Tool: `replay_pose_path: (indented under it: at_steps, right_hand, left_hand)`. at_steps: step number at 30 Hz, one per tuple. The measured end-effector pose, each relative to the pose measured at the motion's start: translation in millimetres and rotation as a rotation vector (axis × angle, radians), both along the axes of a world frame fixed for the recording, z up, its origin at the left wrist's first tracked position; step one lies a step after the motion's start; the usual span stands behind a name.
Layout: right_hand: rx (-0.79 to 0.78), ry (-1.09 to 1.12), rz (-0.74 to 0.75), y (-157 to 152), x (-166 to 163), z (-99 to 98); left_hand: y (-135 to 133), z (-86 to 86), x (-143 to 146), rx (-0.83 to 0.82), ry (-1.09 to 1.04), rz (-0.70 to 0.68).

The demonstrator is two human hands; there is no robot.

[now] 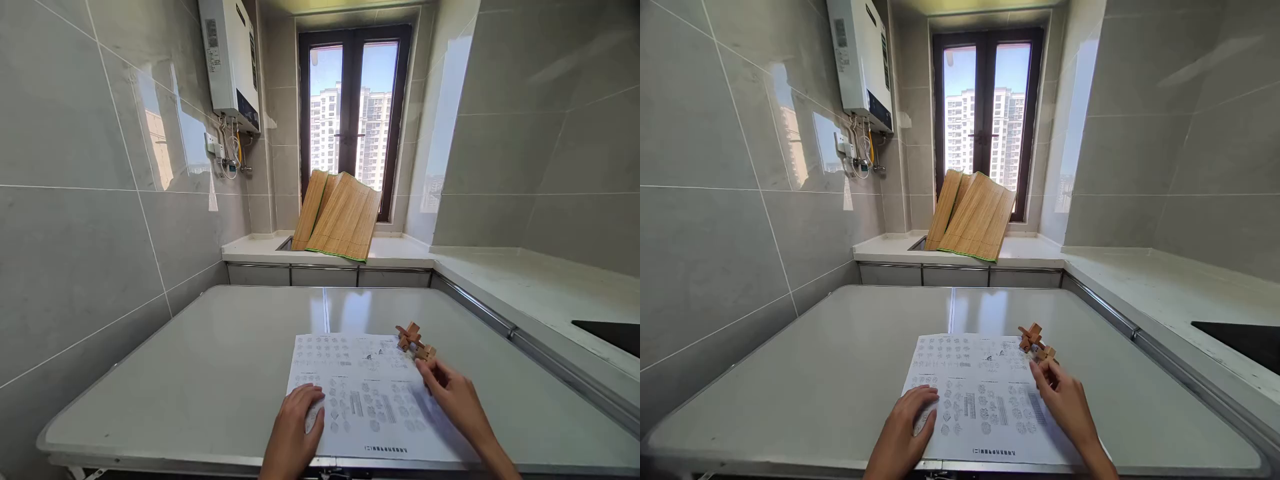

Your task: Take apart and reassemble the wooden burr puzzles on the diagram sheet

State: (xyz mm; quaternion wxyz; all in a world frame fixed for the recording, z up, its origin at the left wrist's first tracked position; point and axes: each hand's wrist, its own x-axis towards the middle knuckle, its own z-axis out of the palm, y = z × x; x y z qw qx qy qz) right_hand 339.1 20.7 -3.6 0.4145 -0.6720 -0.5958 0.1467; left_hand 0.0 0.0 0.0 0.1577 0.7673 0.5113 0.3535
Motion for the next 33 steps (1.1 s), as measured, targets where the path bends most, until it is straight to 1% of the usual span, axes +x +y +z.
replay_pose_path:
  at_steps: [1, 3, 6, 10, 13, 15, 18, 20, 23, 26, 30, 31, 33]
  right_hand:
    - [-0.004, -0.07, -0.077, 9, 6, 8.6]
    - [-0.093, -0.253, -0.185, 30, 17, 22.3]
    - [-0.149, -0.352, -0.245, 64, 31, 31.6]
    - [-0.272, -0.444, -0.24, 98, 37, 29.9]
    - [-0.34, -0.48, -0.198, 110, 32, 27.8]
    - [-0.331, -0.499, -0.176, 113, 26, 28.5]
    - [-0.255, -0.509, -0.122, 110, 11, 33.6]
    - [-0.193, -0.489, -0.046, 105, -2, 39.7]
    - [-0.118, -0.411, 0.131, 90, -24, 52.3]
    - [-0.065, -0.311, 0.323, 67, -48, 66.6]
    - [-0.04, -0.209, 0.493, 32, -74, 81.0]
    - [-0.057, -0.148, 0.552, 24, -79, 83.3]
    - [-0.091, -0.049, 0.626, 9, -87, 86.7]
  left_hand:
    - [0, 0.4, 0, -0.006, 0.001, 0.002]
    - [0, 0.5, 0, -0.015, 0.001, -0.002]
    - [0, -0.2, -1, -0.023, -0.001, -0.014]
    - [-1, -0.8, -2, -0.042, 0.005, -0.014]
    - [-1, -0.5, -2, -0.047, 0.005, -0.012]
    - [-2, -0.1, -2, -0.048, 0.004, -0.01]
    - [-2, 0.7, -1, -0.048, 0.002, -0.014]
    - [-2, 1.0, -1, -0.048, -0.001, -0.015]
    - [-2, 0.9, -2, -0.05, -0.018, -0.012]
    - [-3, 2.5, -3, -0.072, -0.054, -0.028]
    - [-4, 14.2, 2, -0.151, -0.181, -0.034]
    - [-4, 18.8, 4, -0.182, -0.229, -0.037]
    - [-4, 28.9, 9, -0.261, -0.335, -0.065]
